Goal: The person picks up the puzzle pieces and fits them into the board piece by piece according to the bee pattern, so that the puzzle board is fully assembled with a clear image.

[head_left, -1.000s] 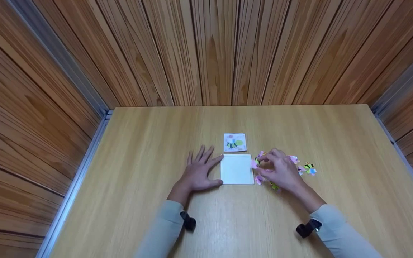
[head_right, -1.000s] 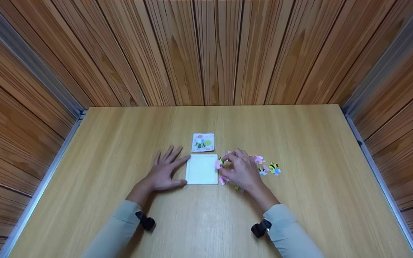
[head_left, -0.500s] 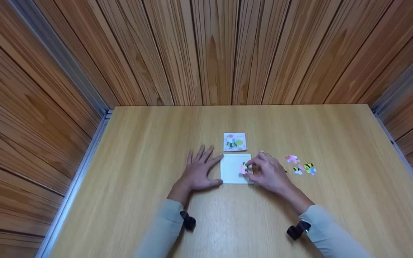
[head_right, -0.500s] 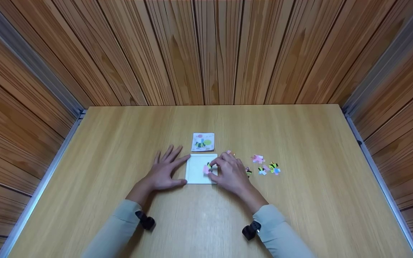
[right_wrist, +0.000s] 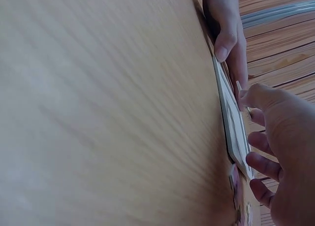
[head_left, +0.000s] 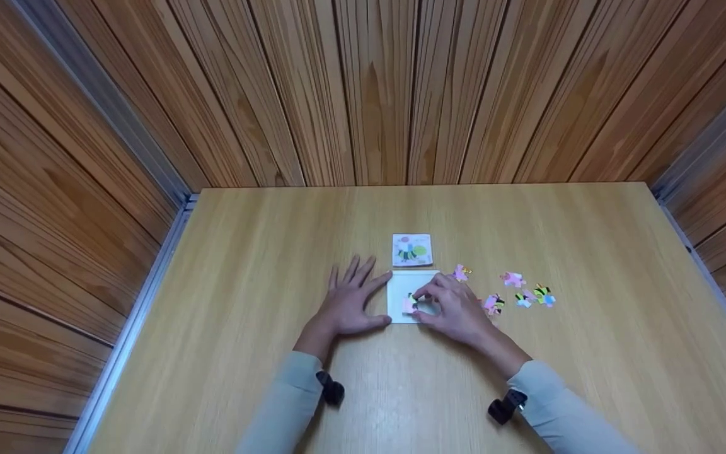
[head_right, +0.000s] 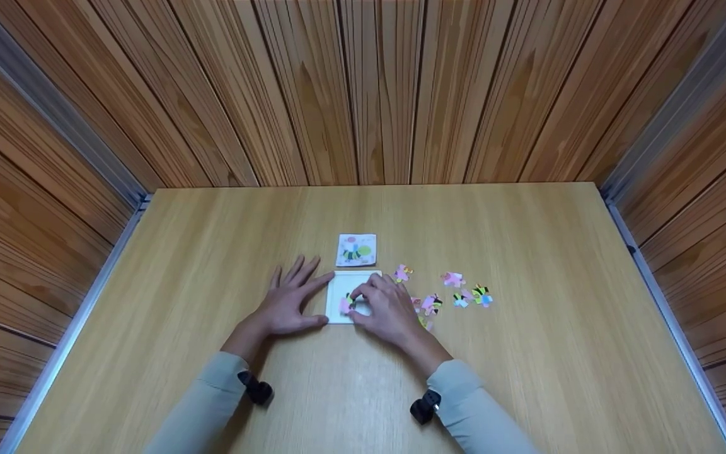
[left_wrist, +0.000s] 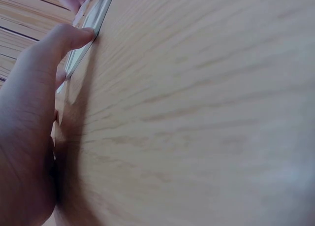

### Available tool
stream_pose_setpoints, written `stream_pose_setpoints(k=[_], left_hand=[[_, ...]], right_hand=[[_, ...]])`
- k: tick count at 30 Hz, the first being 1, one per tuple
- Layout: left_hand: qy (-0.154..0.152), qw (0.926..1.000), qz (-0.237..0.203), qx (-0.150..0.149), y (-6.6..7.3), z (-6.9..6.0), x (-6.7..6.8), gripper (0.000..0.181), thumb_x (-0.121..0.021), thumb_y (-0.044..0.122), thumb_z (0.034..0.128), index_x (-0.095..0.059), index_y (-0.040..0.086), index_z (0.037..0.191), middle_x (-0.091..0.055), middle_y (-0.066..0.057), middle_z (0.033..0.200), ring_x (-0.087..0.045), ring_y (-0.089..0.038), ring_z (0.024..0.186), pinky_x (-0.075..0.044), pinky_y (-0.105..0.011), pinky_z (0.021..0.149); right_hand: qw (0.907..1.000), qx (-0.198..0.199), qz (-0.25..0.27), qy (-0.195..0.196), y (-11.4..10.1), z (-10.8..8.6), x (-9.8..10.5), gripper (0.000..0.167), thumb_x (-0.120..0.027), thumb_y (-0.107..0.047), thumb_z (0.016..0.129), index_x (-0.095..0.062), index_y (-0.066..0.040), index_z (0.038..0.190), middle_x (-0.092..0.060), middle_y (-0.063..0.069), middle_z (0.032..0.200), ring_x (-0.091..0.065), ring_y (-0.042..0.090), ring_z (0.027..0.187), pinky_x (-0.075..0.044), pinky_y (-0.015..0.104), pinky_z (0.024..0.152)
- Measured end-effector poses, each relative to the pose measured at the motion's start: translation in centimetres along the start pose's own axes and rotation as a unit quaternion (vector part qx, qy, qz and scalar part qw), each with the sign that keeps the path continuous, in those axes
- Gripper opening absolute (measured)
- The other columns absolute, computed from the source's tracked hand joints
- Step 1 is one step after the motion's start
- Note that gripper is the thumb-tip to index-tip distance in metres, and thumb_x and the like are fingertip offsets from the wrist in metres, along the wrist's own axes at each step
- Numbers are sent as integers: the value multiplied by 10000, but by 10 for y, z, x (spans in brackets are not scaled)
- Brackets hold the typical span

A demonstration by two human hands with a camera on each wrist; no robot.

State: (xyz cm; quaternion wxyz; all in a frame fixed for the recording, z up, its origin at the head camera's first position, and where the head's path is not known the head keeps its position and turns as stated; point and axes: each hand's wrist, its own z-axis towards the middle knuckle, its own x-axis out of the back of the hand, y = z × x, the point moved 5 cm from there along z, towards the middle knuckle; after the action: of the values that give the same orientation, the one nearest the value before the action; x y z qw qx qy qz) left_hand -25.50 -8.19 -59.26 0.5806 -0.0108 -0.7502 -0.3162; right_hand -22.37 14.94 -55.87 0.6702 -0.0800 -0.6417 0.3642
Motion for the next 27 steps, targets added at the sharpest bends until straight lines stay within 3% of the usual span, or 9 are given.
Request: stream_pose_setpoints(k=[19,27], left_hand=[[31,10000,-27,-8,1,-1,2,944,-632,792,949,-365,399,1765,-105,-61,1937,9,-443,1803,55,-785,1394],[95,9999,-62,-81,2,-1,3,955,-681,750,933,-393,368,1759,-142,-85,1931,-21,-465,1798,-3,-812,1385]], right_hand=[[9997,-12,-227,-87,-6,2,-17,247,-920,-336,947,-867,-188,1138,-688,24,1115,-565,218,1023,-374,344,879],[9995,115,-284,85,-8,1,-17,188,-909,-304,951,-877,-207,1109,-695,26,1090,-585,240,1015,-383,356,848]])
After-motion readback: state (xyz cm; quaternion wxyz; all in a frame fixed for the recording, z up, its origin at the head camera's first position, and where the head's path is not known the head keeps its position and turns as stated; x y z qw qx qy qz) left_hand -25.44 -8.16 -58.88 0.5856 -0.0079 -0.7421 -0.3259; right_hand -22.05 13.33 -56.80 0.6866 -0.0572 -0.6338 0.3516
